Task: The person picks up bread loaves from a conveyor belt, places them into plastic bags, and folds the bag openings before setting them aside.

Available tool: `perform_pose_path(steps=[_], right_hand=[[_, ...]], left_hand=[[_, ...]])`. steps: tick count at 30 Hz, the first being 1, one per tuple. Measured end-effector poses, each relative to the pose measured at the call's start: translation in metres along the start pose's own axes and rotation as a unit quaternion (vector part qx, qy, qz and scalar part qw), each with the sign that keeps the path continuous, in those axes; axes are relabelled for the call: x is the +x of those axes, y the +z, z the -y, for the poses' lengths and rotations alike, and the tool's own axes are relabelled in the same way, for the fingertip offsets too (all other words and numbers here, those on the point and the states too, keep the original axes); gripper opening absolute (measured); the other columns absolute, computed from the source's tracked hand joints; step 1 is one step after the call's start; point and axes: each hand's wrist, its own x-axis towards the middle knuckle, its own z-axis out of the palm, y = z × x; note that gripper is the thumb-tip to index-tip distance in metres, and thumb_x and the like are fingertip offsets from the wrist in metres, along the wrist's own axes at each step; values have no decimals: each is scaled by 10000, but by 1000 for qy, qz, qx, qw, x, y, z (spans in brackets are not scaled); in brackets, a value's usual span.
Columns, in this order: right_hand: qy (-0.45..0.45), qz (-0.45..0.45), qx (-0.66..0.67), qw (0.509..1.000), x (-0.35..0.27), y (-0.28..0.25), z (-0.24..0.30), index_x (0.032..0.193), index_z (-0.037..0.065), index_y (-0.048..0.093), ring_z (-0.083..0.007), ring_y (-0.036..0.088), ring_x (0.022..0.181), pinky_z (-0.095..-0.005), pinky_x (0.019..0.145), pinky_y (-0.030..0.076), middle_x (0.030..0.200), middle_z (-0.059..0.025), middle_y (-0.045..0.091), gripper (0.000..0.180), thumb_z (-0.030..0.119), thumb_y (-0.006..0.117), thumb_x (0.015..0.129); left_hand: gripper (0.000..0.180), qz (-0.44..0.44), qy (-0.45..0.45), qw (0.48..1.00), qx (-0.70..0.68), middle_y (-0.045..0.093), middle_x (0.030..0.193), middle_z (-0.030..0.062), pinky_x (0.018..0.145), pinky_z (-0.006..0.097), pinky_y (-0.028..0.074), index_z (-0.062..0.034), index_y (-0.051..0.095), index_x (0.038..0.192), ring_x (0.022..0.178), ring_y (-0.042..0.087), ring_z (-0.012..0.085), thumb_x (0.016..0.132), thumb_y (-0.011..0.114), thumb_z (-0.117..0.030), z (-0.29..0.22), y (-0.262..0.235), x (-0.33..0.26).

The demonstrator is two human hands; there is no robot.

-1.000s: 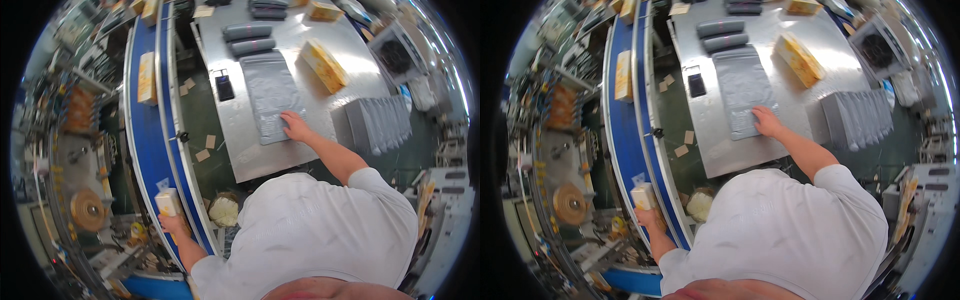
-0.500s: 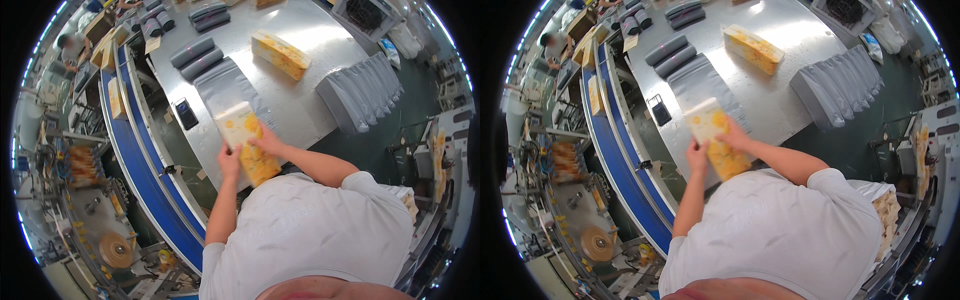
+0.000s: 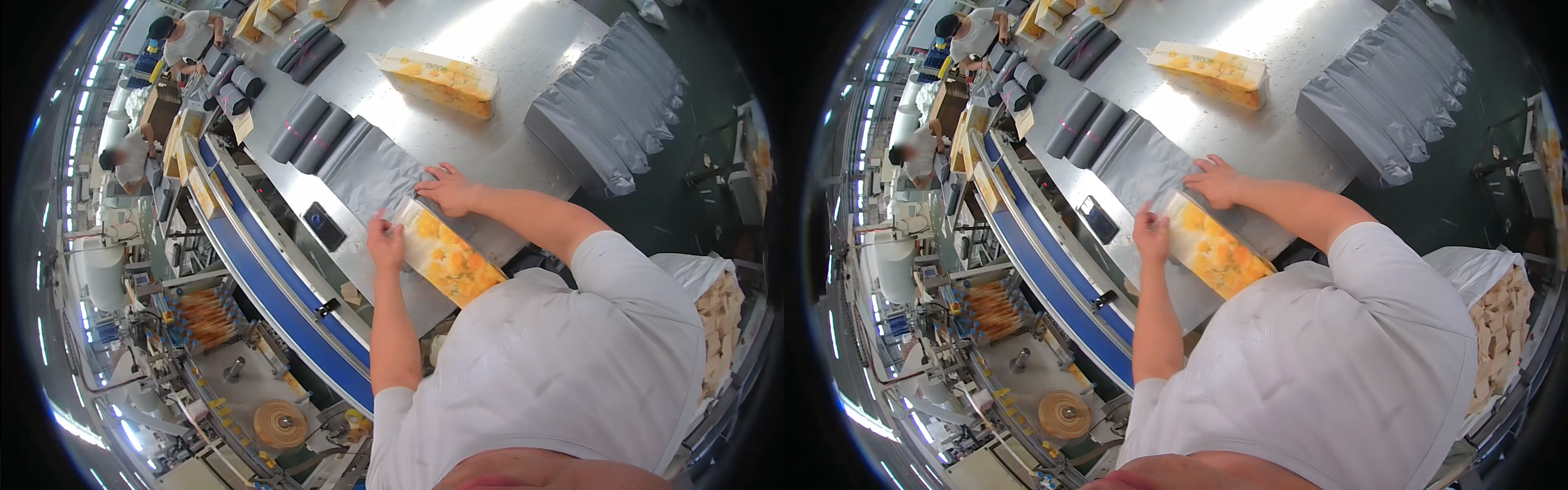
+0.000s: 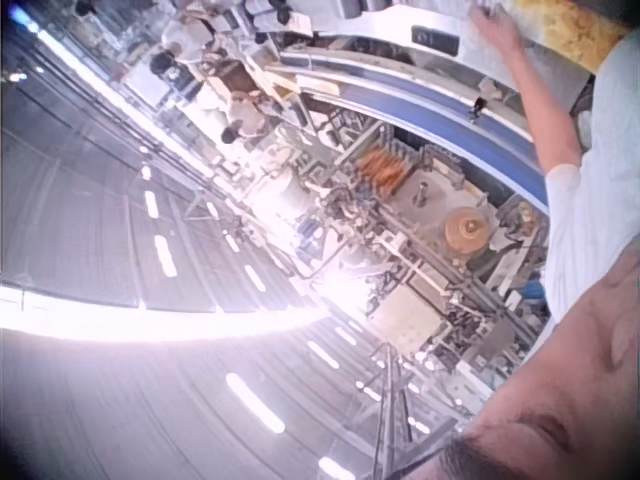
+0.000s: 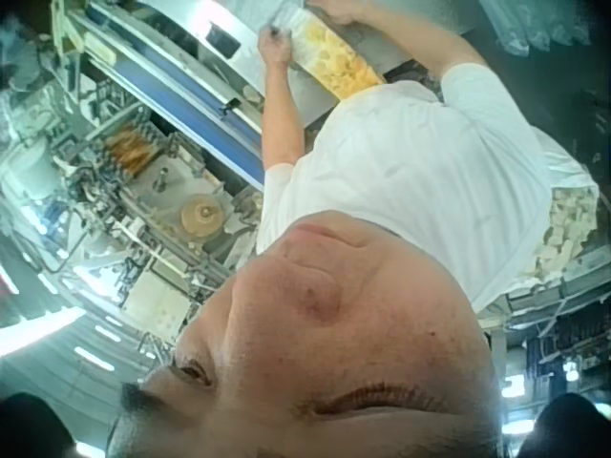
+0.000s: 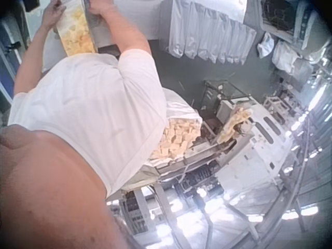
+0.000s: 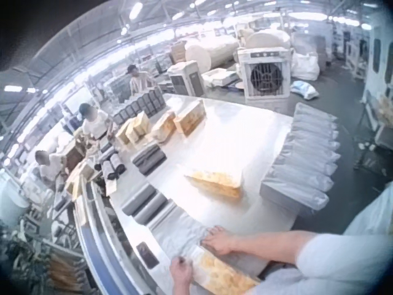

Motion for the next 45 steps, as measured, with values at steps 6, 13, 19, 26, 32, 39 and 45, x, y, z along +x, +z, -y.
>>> perform_pose_path(steps=[6, 13, 19, 26, 32, 39, 45], right_hand=[[6, -62, 158, 985, -15, -33, -12, 1534, 160, 537, -367, 372, 1474, -554, 1244, 248, 1641, -11, 450, 684, 64, 575, 858], [-81, -180, 250, 948, -36, 9, -15, 1398, 114, 614, -359, 517, 1335, -487, 1145, 405, 1449, -90, 595, 522, 97, 612, 877], [80, -123, 183, 972, -5, 14, -8, 1025, 97, 758, -364, 625, 1161, -468, 1018, 507, 1026, -121, 732, 194, 232, 654, 931], [177, -56, 117, 976, -8, 3, 3, 952, 74, 774, -425, 683, 1031, -535, 903, 547, 984, -171, 754, 237, 273, 649, 918], [114, 144, 64, 981, -108, 31, 11, 947, 77, 792, -434, 711, 906, -532, 819, 571, 951, -207, 755, 229, 254, 662, 883], [161, 64, 193, 966, -140, 31, 16, 982, 130, 810, -385, 723, 906, -494, 791, 583, 1003, -153, 768, 210, 240, 678, 861], [-19, 213, 76, 974, -115, -5, 95, 998, 85, 780, -378, 723, 987, -509, 856, 575, 1050, -149, 768, 221, 254, 681, 896]], left_hand=[[680, 83, 91, 943, 308, 327, 1637, 292, 1149, 524, 417, -121, 639, 1386, 1435, 406, 447, 784, 874, -334, -89, 24, 31], [822, 37, -148, 988, 14, 177, 1683, 396, 1289, 508, 219, 115, 432, 1483, 1583, 186, 515, 931, 783, -383, -35, 47, -35], [658, -85, -116, 975, -169, 474, 1572, 323, 1234, 483, 305, 61, 491, 1473, 1464, 468, 406, 968, 744, -276, 35, 35, -81], [252, -29, -79, 981, 174, 741, 925, 215, 843, 506, 531, -15, 781, 993, 968, 668, 445, 882, 744, -239, 33, 22, 8], [212, 242, -25, 963, 115, 708, 945, 264, 816, 561, 534, -14, 746, 967, 930, 658, 477, 908, 638, -186, 7, 30, -103], [195, 50, -218, 971, -81, 718, 972, 252, 791, 511, 541, 12, 712, 990, 891, 686, 456, 907, 720, -165, -30, 4, -134], [210, 94, -163, 982, 16, 710, 823, 225, 717, 449, 538, 39, 711, 931, 763, 705, 353, 932, 735, -170, -9, 18, -159]])
